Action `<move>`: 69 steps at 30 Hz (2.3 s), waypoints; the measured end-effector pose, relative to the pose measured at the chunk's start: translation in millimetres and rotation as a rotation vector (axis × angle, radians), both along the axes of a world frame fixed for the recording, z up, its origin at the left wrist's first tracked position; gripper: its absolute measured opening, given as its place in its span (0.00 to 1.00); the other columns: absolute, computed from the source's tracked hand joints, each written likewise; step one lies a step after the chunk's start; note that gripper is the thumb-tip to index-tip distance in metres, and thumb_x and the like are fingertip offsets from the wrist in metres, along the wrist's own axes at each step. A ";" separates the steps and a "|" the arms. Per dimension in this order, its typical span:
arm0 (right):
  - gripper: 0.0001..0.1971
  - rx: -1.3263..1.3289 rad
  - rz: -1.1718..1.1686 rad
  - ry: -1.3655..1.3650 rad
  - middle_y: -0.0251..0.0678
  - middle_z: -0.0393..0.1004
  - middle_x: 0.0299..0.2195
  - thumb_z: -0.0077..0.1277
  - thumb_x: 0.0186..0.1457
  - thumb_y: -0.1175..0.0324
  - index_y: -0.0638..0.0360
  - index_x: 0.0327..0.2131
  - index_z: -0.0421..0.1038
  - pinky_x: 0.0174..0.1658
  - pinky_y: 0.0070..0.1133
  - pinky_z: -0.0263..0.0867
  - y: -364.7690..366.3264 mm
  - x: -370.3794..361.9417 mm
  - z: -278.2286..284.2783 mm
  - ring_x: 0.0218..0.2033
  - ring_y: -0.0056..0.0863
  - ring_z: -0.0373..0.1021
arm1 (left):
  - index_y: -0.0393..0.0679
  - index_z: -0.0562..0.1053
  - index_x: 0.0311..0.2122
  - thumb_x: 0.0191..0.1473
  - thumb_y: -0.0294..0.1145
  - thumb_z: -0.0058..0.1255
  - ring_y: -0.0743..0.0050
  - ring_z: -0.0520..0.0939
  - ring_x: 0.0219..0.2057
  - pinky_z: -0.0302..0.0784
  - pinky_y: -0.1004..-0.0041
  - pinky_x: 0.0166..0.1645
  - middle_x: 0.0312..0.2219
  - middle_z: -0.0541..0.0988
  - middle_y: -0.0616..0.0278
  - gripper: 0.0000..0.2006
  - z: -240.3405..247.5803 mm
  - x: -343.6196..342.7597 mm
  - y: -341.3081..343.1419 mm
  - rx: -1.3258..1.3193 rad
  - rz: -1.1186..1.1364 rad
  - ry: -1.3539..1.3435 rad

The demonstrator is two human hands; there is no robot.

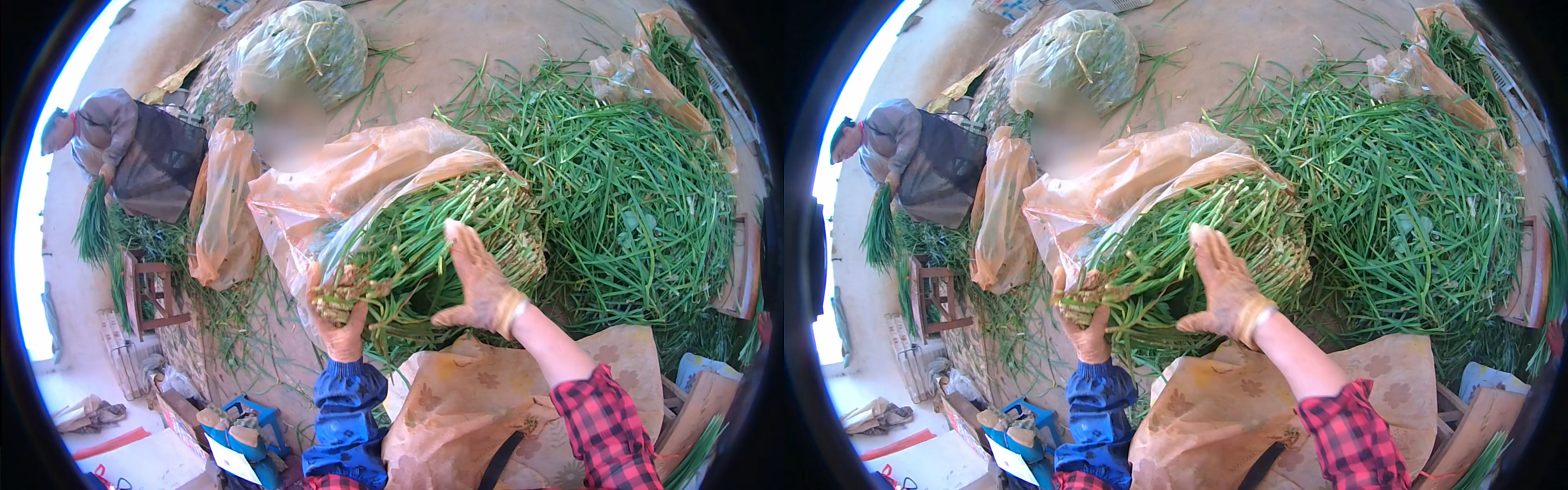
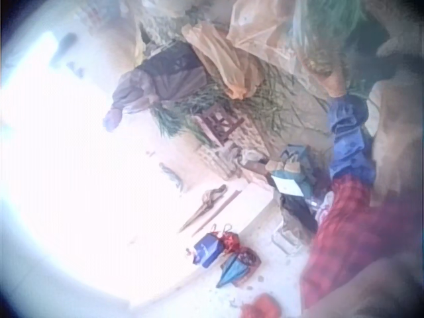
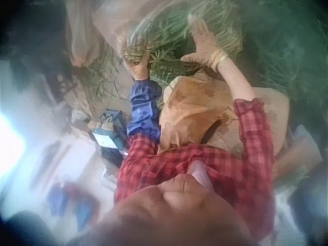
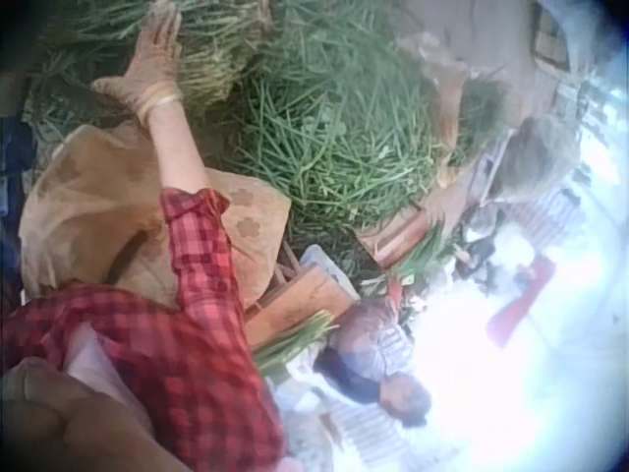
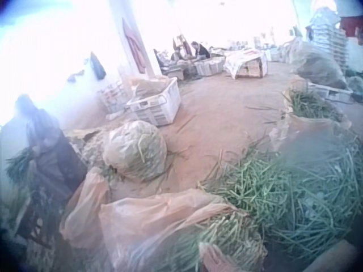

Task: The person picks up bunches of green vegetables, organizes the stems, and secures them with a red tie on a wooden board.

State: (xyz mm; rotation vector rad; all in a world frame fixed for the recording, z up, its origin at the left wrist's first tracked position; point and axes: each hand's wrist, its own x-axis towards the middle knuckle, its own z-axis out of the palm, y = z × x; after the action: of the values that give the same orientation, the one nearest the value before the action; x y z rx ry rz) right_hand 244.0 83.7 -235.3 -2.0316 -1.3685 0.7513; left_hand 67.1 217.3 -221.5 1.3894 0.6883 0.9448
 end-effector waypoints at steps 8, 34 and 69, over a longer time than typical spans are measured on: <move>0.58 0.336 0.193 0.101 0.51 0.40 0.55 0.58 0.23 0.47 0.62 0.56 0.34 0.56 0.33 0.39 63.9 -102.1 49.5 0.57 0.46 0.39 | 0.40 0.49 0.55 0.44 0.40 0.52 0.61 0.68 0.44 0.65 0.62 0.47 0.44 0.66 0.48 0.35 22.4 -58.3 6.9 -0.078 0.037 -0.173; 0.37 0.990 -0.380 2.122 0.48 0.61 0.45 0.48 0.38 0.54 0.64 0.51 0.51 0.50 0.32 0.58 -159.2 -82.8 178.4 0.45 0.40 0.62 | 0.45 0.39 0.58 0.41 0.63 0.42 0.70 0.46 0.57 0.38 0.70 0.58 0.57 0.44 0.61 0.47 226.1 32.0 -96.7 -0.638 -1.505 0.617; 0.30 0.359 -1.392 2.013 0.35 0.71 0.29 0.53 0.37 0.43 0.60 0.37 0.66 0.33 0.27 0.66 -244.5 -79.5 -73.7 0.29 0.28 0.69 | 0.40 0.48 0.55 0.40 0.32 0.58 0.73 0.69 0.44 0.71 0.71 0.42 0.46 0.65 0.62 0.39 -64.1 80.3 -189.7 -1.482 -0.772 1.156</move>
State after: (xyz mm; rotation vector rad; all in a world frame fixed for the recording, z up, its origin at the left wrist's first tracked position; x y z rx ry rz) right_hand 164.5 -160.8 -309.0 -0.5834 0.9148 0.9965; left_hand 147.4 27.6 -285.6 0.5173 1.1528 -1.0294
